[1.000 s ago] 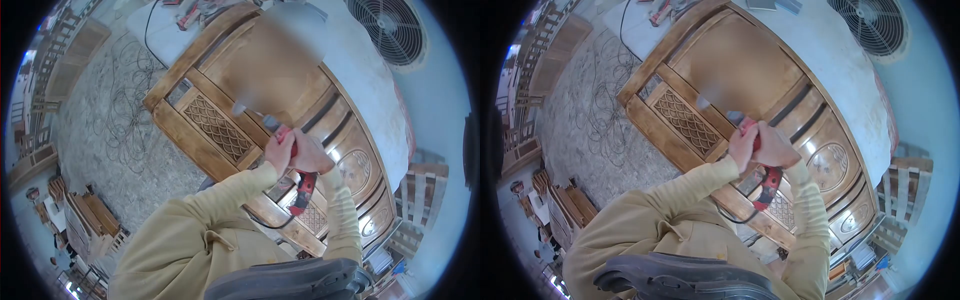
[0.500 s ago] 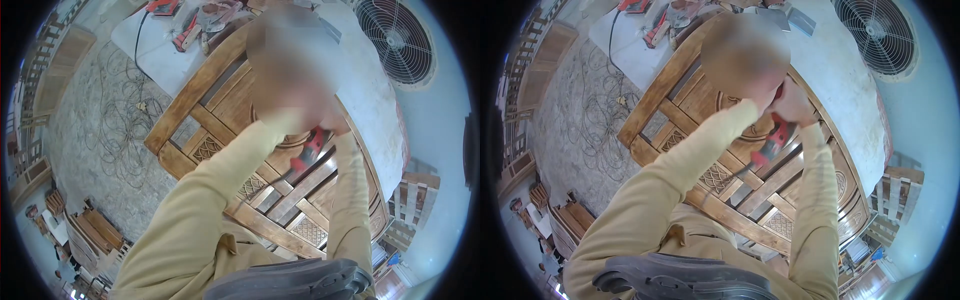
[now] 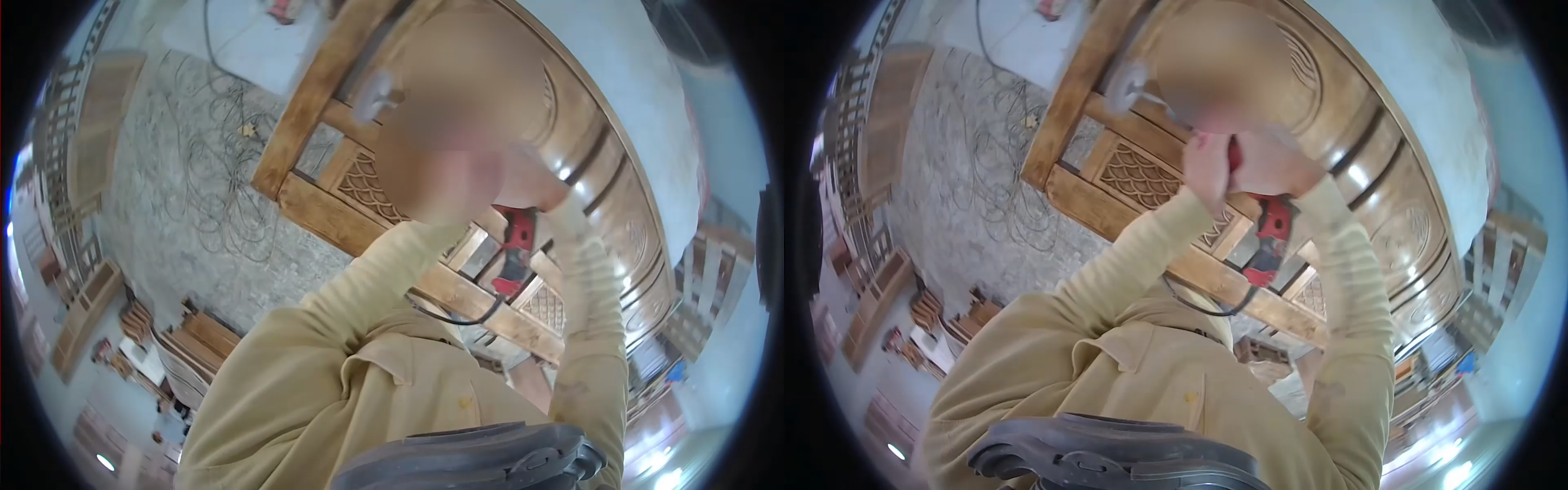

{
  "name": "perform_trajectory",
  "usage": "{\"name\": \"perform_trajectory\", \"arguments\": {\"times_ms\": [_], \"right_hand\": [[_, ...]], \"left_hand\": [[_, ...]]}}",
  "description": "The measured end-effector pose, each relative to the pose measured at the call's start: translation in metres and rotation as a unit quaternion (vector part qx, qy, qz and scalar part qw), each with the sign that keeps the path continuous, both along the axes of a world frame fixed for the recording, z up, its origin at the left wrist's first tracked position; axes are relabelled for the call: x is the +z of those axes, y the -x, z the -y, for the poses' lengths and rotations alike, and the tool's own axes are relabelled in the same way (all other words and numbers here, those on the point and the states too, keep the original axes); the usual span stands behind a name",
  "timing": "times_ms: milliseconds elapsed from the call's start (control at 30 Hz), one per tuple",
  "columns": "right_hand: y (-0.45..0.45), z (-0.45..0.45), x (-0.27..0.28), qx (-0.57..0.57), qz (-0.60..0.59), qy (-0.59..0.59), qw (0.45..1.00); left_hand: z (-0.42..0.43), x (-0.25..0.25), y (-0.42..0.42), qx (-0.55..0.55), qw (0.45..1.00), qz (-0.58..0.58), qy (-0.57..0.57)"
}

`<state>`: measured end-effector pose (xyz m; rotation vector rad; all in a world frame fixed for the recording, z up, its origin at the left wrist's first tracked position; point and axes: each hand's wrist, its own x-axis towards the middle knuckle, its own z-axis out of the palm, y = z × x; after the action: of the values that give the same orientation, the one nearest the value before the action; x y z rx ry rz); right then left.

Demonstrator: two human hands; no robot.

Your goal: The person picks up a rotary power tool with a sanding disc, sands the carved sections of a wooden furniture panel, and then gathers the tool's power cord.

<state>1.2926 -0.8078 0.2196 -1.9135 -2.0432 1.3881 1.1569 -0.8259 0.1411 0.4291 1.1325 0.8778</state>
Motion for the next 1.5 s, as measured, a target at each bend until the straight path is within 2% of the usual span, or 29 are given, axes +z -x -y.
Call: {"name": "perform_trajectory", "arguments": {"times_ms": [33,133,200,267,300,333,367,400,433,467,500,533,567,600,633,667,700,800,833,900,967,1000,1033,1067,1133,1300,1367,1433,1500], "right_hand": [[0.006,0.011,-0.012,-0.002,0.005,-0.021,1.000],[0.041,0.055,-0.019,-0.070,0.010,-0.043,0.997],[0.057,0.080,-0.022,-0.127,0.016,-0.060,0.990],[0.074,0.110,-0.030,-0.164,-0.014,-0.114,0.980],[0.083,0.127,-0.029,-0.183,-0.012,-0.117,0.976],[0.094,0.144,-0.025,-0.213,-0.016,-0.073,0.974],[0.101,0.163,-0.023,-0.239,-0.023,-0.030,0.970],[0.109,0.187,-0.028,-0.249,-0.027,-0.036,0.967],[0.121,0.211,-0.038,-0.307,-0.055,-0.052,0.949],[0.135,0.228,-0.044,-0.359,-0.082,-0.066,0.927],[0.143,0.247,-0.043,-0.360,-0.086,-0.072,0.926],[0.150,0.267,-0.040,-0.414,-0.075,-0.063,0.905],[0.157,0.285,-0.037,-0.465,-0.066,-0.053,0.881],[0.162,0.298,-0.034,-0.462,-0.074,-0.060,0.882],[0.166,0.309,-0.033,-0.512,-0.060,-0.034,0.856],[0.171,0.315,-0.033,-0.562,-0.046,-0.005,0.826],[0.177,0.317,-0.036,-0.562,-0.052,-0.010,0.825],[0.198,0.302,-0.049,-0.570,-0.052,-0.025,0.820],[0.206,0.289,-0.051,-0.575,-0.051,-0.027,0.816],[0.219,0.252,-0.047,-0.538,-0.101,-0.061,0.835],[0.236,0.215,-0.072,-0.495,-0.168,-0.104,0.846],[0.232,0.199,-0.048,-0.474,-0.186,-0.025,0.861],[0.241,0.191,-0.062,-0.461,-0.193,-0.061,0.864],[0.246,0.189,-0.055,-0.486,-0.162,-0.057,0.857],[0.250,0.201,-0.049,-0.536,-0.104,-0.049,0.836],[0.207,0.281,-0.043,-0.608,-0.016,-0.077,0.790],[0.175,0.322,-0.023,-0.618,0.013,-0.064,0.784],[0.154,0.365,-0.007,-0.616,0.144,-0.099,0.769],[0.132,0.411,-0.010,-0.620,0.165,-0.109,0.759]], "left_hand": [[0.010,-0.004,0.008,0.013,1.000,0.000,0.028],[0.027,-0.005,0.044,-0.070,0.997,0.007,0.036],[0.039,-0.002,0.054,-0.128,0.989,-0.079,0.008],[0.057,0.005,0.069,-0.164,0.981,-0.096,-0.048],[0.069,0.009,0.078,-0.182,0.975,-0.105,-0.078],[0.081,0.012,0.087,-0.199,0.967,-0.114,-0.108],[0.091,0.012,0.099,-0.250,0.954,-0.133,-0.094],[0.104,0.012,0.104,-0.276,0.946,-0.146,-0.089],[0.117,0.012,0.110,-0.303,0.936,-0.159,-0.084],[0.123,0.013,0.114,-0.357,0.918,-0.171,-0.031],[0.133,0.012,0.117,-0.406,0.895,-0.183,0.020],[0.147,-0.023,0.124,-0.423,0.892,-0.158,-0.040],[0.157,-0.010,0.117,-0.488,0.855,-0.163,-0.066],[0.163,0.008,0.107,-0.548,0.814,-0.170,-0.092],[0.167,0.020,0.101,-0.545,0.814,-0.179,-0.097],[0.170,0.031,0.095,-0.605,0.746,-0.244,-0.134],[0.168,0.037,0.097,-0.658,0.668,-0.304,-0.168],[0.149,0.022,0.122,-0.652,0.645,-0.334,-0.217],[0.139,0.015,0.133,-0.655,0.642,-0.333,-0.221],[0.106,0.001,0.164,-0.581,0.758,-0.250,-0.158],[0.070,-0.005,0.193,-0.553,0.743,-0.314,-0.209],[0.056,0.000,0.201,-0.538,0.742,-0.299,-0.266],[0.041,-0.039,0.218,-0.520,0.792,-0.270,-0.173],[0.036,-0.003,0.212,-0.551,0.760,-0.307,-0.154],[0.055,0.008,0.194,-0.485,0.855,-0.176,-0.053],[0.125,-0.012,0.123,-0.583,0.793,-0.164,-0.067],[0.169,-0.011,0.082,-0.622,0.734,-0.209,-0.176],[0.221,-0.026,0.046,-0.596,0.759,-0.152,-0.211],[0.271,0.015,0.014,-0.605,0.750,-0.137,-0.229]]}}
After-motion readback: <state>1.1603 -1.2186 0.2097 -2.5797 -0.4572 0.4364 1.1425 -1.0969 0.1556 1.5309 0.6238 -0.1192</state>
